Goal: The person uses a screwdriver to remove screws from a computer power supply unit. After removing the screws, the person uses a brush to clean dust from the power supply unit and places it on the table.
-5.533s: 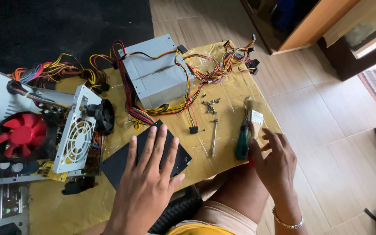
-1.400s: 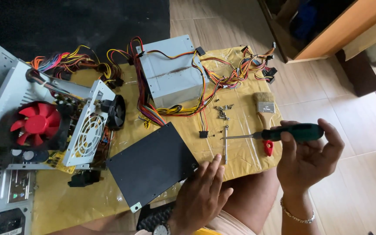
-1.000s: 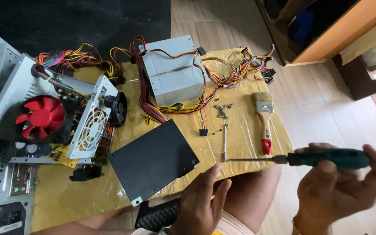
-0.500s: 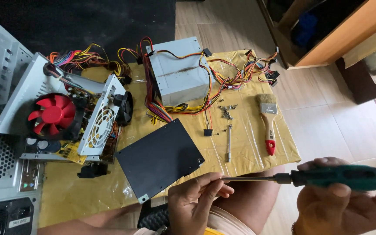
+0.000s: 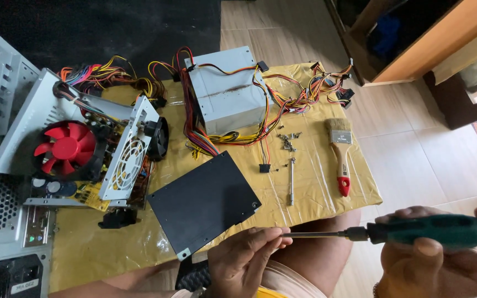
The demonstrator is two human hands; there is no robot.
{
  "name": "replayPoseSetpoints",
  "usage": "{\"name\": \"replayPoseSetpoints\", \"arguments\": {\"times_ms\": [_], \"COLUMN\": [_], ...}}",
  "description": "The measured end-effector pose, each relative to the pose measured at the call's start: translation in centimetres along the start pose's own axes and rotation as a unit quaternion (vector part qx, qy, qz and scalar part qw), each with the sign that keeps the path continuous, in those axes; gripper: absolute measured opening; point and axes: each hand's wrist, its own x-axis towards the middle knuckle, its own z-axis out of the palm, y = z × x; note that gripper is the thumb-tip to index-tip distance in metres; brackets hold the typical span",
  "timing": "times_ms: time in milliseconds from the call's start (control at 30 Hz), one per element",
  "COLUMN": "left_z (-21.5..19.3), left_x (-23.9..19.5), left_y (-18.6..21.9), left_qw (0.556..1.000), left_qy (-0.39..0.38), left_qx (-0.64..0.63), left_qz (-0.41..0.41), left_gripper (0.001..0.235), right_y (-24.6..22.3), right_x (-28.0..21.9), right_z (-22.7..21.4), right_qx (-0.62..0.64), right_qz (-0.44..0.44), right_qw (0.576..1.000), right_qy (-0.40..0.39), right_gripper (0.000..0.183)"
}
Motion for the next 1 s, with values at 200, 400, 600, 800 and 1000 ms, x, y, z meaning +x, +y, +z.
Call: {"name": "replayPoseSetpoints", "arguments": {"times_ms": [200,400,600,800,1000], "left_z": [-0.7,-2.5,-3.9,-3.6,-3.6], "left_x": [-0.2,2.2,1.7,1.7,1.8], "left_y": [0.7,1.9,-0.4,-0.6,-1.0], "left_qw": [0.989,0.926,0.832,0.848,0.865], "left_qy": [0.005,0.009,-0.125,-0.096,-0.077], "left_qx": [0.145,0.348,0.533,0.513,0.486], "left_qz": [-0.017,0.144,0.089,0.09,0.093], "left_gripper": [0.032,0.029,0.035,0.023,0.019], "right_y": [-0.9,-4.7,-3.9,-7.0,-6.3], "right_x": [0.1,0.6,0.2,-0.1,-0.4], "right_z": [0.7,0.7,2.8,4.6,4.9], "right_qx": [0.023,-0.066,-0.044,-0.067,-0.092], "right_qz": [0.028,0.11,-0.023,0.021,0.002], "right_qw": [0.999,0.986,0.99,0.978,0.972], "right_qy": [-0.015,-0.109,-0.134,-0.196,-0.218], "right_gripper": [0.069,0.057,0.058,0.054,0.054]}}
